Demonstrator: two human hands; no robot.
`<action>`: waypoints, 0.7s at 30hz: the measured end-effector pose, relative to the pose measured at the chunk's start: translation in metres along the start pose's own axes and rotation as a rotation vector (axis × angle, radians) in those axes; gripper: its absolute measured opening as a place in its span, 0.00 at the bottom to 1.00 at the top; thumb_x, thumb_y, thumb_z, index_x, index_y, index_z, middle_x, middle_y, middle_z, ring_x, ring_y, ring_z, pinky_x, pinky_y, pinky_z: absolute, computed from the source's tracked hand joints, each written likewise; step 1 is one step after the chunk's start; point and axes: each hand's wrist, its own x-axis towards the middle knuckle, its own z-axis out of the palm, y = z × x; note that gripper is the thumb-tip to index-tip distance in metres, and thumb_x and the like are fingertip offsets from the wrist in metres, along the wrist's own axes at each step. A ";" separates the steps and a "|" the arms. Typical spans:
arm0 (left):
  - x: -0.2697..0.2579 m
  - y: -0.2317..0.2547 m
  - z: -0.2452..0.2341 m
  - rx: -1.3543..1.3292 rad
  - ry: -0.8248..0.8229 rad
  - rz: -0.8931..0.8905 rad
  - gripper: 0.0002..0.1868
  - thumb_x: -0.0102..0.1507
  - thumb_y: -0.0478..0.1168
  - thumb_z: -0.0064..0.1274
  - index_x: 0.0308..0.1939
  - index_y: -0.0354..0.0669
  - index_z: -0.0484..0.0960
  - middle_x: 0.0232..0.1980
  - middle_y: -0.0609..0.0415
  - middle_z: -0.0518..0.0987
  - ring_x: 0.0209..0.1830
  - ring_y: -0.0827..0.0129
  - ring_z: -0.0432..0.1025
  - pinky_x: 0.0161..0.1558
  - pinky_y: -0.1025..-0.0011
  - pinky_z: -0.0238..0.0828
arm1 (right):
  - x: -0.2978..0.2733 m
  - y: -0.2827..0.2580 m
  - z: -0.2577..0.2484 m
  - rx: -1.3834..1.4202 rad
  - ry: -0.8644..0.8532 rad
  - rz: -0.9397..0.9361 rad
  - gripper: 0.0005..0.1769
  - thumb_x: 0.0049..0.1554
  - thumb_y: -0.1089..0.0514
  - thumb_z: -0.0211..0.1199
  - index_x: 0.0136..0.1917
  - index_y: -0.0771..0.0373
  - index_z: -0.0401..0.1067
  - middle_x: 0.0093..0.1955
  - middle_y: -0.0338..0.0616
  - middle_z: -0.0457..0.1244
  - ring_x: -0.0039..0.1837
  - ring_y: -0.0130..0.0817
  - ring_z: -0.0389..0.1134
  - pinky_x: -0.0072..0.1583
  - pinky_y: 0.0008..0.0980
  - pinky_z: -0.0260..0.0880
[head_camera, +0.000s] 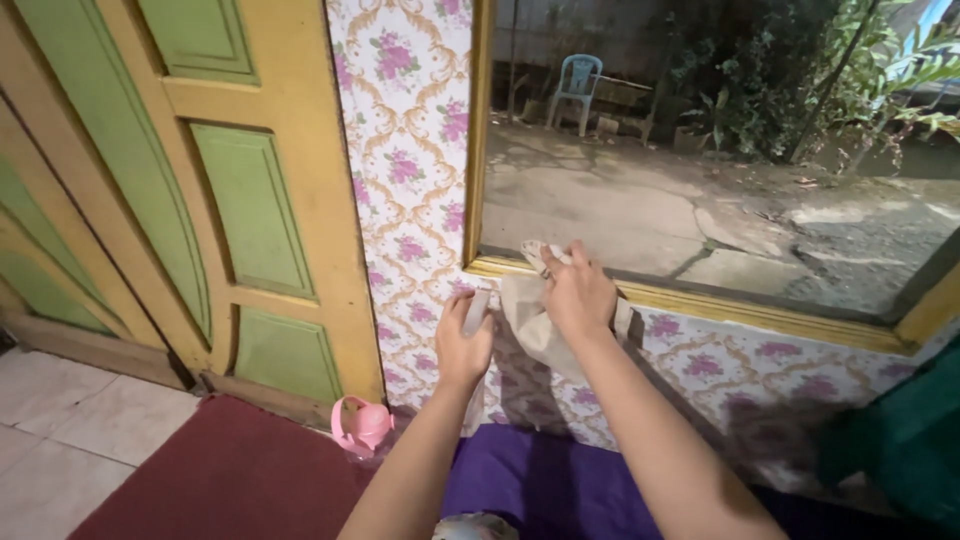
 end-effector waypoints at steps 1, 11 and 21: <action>0.002 0.003 0.000 0.009 0.003 0.008 0.17 0.55 0.44 0.56 0.44 0.40 0.85 0.59 0.45 0.80 0.62 0.42 0.73 0.63 0.50 0.69 | 0.000 0.000 0.000 -0.003 -0.003 -0.005 0.27 0.57 0.52 0.58 0.68 0.29 0.73 0.64 0.36 0.61 0.58 0.51 0.71 0.55 0.52 0.77; 0.008 0.000 -0.006 0.057 0.000 -0.031 0.17 0.57 0.46 0.57 0.46 0.44 0.85 0.62 0.51 0.79 0.63 0.46 0.73 0.65 0.51 0.69 | 0.014 -0.050 -0.006 -0.003 -0.084 -0.124 0.24 0.56 0.55 0.60 0.65 0.36 0.77 0.67 0.43 0.64 0.61 0.56 0.71 0.60 0.54 0.74; 0.001 -0.009 0.001 0.054 0.032 -0.033 0.15 0.56 0.46 0.56 0.43 0.44 0.85 0.59 0.49 0.80 0.62 0.45 0.74 0.63 0.51 0.69 | 0.011 -0.057 -0.016 -0.064 -0.140 -0.162 0.26 0.58 0.59 0.60 0.67 0.38 0.76 0.68 0.47 0.62 0.62 0.57 0.69 0.58 0.54 0.73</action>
